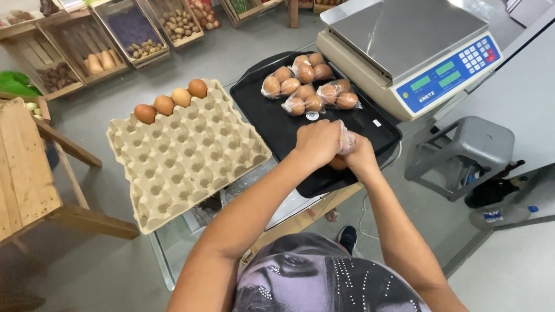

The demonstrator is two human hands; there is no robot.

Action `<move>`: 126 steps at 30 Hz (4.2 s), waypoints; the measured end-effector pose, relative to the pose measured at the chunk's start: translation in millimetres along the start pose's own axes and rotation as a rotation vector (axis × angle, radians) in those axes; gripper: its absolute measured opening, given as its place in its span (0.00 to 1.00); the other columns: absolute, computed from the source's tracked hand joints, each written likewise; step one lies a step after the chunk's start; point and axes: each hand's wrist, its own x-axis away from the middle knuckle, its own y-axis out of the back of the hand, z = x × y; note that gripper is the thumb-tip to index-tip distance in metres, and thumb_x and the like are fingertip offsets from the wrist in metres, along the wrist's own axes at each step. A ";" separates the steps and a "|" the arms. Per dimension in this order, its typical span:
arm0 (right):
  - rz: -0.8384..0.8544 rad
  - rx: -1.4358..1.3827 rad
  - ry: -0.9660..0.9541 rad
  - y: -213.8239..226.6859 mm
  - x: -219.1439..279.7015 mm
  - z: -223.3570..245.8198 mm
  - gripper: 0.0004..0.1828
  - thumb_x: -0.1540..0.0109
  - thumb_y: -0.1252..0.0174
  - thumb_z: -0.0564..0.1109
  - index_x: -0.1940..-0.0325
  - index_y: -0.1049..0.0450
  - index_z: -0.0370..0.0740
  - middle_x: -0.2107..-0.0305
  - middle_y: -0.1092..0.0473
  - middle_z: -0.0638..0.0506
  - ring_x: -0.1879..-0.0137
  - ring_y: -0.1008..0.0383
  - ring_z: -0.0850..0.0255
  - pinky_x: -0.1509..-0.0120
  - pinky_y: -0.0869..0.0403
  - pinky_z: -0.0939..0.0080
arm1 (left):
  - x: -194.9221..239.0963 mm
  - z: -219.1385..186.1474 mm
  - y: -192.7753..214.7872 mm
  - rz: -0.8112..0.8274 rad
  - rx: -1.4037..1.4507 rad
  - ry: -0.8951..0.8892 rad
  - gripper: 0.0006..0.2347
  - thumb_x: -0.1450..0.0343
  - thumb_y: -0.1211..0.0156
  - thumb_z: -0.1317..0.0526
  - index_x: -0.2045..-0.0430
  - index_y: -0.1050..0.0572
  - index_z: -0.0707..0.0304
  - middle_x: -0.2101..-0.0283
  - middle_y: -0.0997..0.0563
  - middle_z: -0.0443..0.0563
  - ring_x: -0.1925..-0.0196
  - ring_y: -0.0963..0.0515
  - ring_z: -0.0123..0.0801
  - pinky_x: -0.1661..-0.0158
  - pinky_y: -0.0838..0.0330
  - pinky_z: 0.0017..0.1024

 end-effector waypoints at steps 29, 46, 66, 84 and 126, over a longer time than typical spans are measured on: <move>0.084 -0.092 -0.121 4.5 15.9 63.1 0.13 0.51 0.40 0.37 0.63 0.25 0.44 0.69 0.29 0.56 0.62 0.33 0.71 0.58 0.35 0.72 | 41.0 102.6 99.3 -0.478 0.281 0.028 0.23 0.43 0.30 0.56 0.54 0.29 0.50 0.55 0.25 0.53 0.51 0.25 0.44 0.49 0.35 0.35; 0.064 0.095 -0.153 5.0 19.3 89.8 0.14 0.46 0.32 0.44 0.60 0.24 0.38 0.65 0.28 0.51 0.58 0.34 0.66 0.55 0.38 0.65 | 144.5 344.2 188.0 -0.236 -0.394 0.747 0.39 0.50 0.25 0.60 0.44 0.41 0.46 0.49 0.26 0.50 0.49 0.31 0.52 0.57 0.40 0.47; -0.169 -0.374 -0.105 -0.2 10.4 69.1 0.13 0.53 0.28 0.43 0.71 0.26 0.42 0.79 0.33 0.57 0.72 0.35 0.72 0.68 0.37 0.74 | 58.7 29.2 16.5 -0.009 0.705 0.155 0.40 0.41 0.33 0.51 0.39 0.48 0.68 0.45 0.33 0.74 0.47 0.26 0.59 0.49 0.29 0.46; -0.034 -0.592 0.004 9.4 20.3 93.0 0.41 0.56 0.27 0.42 0.41 0.38 0.44 0.61 0.29 0.56 0.57 0.30 0.72 0.52 0.28 0.70 | 20.8 -0.1 -95.0 -0.135 1.879 0.660 0.08 0.32 0.41 0.68 0.64 0.31 0.70 0.61 0.29 0.55 0.63 0.20 0.42 0.58 0.22 0.39; -0.028 -0.344 -0.069 16.9 23.5 76.0 0.14 0.42 0.43 0.37 0.51 0.30 0.37 0.65 0.33 0.54 0.58 0.35 0.67 0.52 0.36 0.67 | 30.6 15.1 90.2 -0.219 0.253 0.236 0.19 0.46 0.30 0.53 0.69 0.35 0.51 0.59 0.21 0.43 0.57 0.21 0.42 0.67 0.33 0.44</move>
